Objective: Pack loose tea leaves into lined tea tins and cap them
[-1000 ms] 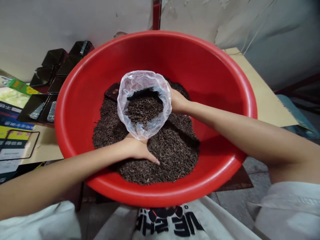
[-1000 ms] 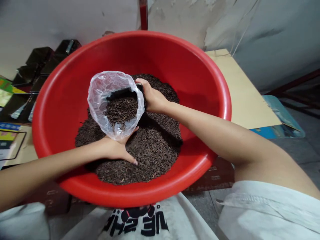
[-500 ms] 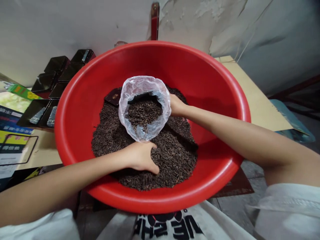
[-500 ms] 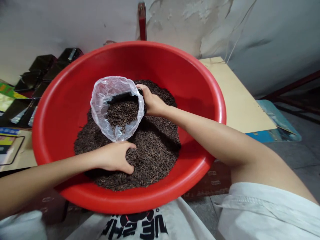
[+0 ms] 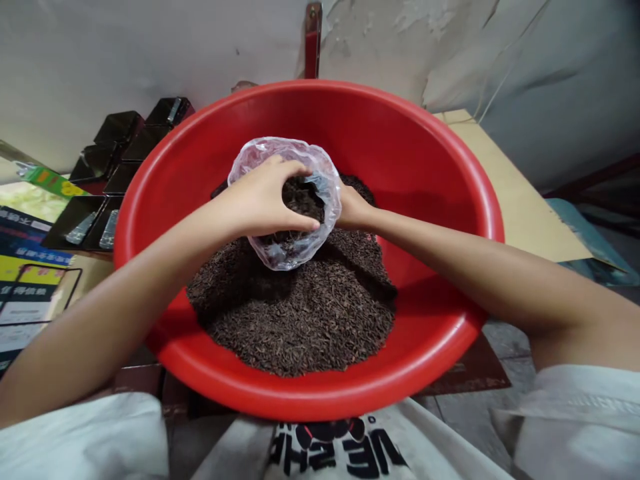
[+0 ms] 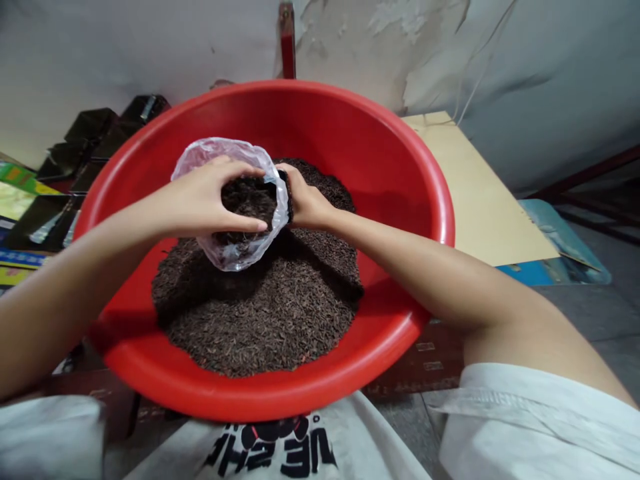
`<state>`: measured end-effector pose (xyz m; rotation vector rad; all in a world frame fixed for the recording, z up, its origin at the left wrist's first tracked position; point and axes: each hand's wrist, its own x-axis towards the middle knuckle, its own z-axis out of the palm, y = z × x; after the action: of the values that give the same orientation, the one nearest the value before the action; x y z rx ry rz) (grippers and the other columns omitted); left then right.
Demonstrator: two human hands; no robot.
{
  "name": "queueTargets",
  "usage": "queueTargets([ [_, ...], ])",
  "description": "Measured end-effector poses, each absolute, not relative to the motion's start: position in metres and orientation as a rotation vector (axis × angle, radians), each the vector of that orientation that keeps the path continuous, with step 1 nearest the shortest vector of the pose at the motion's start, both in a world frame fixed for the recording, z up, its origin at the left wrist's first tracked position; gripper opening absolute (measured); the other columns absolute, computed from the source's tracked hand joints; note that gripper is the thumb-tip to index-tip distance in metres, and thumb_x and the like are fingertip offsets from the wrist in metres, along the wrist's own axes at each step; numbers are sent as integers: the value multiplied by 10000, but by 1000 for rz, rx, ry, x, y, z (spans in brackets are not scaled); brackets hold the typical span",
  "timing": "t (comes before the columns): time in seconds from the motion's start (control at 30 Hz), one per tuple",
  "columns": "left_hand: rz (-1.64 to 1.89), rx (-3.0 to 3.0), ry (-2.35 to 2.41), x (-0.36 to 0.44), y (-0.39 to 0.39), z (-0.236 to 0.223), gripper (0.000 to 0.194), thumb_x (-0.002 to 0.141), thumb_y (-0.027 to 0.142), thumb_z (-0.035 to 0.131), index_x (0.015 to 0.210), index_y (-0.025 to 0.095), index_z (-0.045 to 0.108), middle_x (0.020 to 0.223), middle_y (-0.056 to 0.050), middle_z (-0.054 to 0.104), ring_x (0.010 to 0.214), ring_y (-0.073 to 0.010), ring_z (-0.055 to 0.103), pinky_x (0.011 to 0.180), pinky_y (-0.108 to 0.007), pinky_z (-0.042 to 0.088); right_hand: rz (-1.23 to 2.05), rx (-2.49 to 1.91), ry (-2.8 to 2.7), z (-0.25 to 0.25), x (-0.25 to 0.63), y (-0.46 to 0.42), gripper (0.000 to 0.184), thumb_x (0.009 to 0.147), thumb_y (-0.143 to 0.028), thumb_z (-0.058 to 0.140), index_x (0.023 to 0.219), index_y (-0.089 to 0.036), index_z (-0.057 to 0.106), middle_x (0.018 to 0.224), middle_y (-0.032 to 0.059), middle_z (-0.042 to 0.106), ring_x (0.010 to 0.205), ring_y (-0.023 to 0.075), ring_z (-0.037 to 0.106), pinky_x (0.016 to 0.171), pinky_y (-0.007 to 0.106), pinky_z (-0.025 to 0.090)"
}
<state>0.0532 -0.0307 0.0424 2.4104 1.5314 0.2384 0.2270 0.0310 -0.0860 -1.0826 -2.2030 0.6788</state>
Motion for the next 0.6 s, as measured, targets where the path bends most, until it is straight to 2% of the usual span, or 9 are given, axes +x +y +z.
queueTargets([
  [0.07,354,2468,1483,52,-33,46,510,719,405,645,1183,216,551,1277,-49,550,1167,-244,524,985,-362,440,692,-1079,-2158,-85,227,33,953,532,-397,744,1353,-208,299,1447,115,370,1262,343,456,1022,504,428],
  [0.13,511,2520,1461,51,-41,54,367,801,377,578,1137,231,573,1256,-21,569,1174,-208,517,984,-326,448,716,-1069,-2092,-84,228,36,987,499,-374,771,1345,-198,294,1414,123,405,1275,334,440,1048,507,405],
  [0.2,778,2557,1451,46,-47,61,288,850,344,539,1110,228,579,1238,15,577,1186,-168,502,980,-275,454,748,-1076,-2008,-85,230,41,1017,469,-348,793,1337,-185,290,1391,131,425,1287,329,426,1076,504,376],
  [0.3,1332,2426,1462,32,-42,58,289,887,345,509,1137,203,545,1224,61,572,1118,-116,536,961,-240,467,818,-1119,-1832,-88,230,48,1048,429,-337,820,1316,-164,289,1398,153,408,1322,330,381,1113,511,323],
  [0.37,1484,2267,1481,21,-30,50,295,894,338,492,1140,184,541,1185,72,593,1053,-107,563,966,-258,468,915,-1147,-1678,-92,227,49,1049,411,-339,822,1297,-154,291,1393,169,408,1311,329,396,1100,516,343],
  [0.43,1397,2087,1551,13,-18,42,251,883,271,473,1079,154,578,1103,51,641,983,-111,587,947,-277,477,1071,-1169,-1540,-95,221,47,993,457,-365,791,1286,-160,285,1344,173,458,1231,324,485,1027,530,422],
  [0.5,1236,1919,1622,9,-10,38,239,864,223,449,1025,138,603,1052,16,670,915,-111,604,888,-269,496,1138,-1204,-1463,-96,217,42,933,504,-390,758,1276,-161,287,1309,173,488,1182,316,524,989,529,455],
  [0.6,985,1979,1682,6,-8,40,277,845,259,448,1011,115,617,1033,-38,678,887,-129,609,837,-262,495,954,-1256,-1547,-95,216,37,988,461,-381,786,1275,-129,286,1368,198,418,1292,324,413,1095,498,355],
])
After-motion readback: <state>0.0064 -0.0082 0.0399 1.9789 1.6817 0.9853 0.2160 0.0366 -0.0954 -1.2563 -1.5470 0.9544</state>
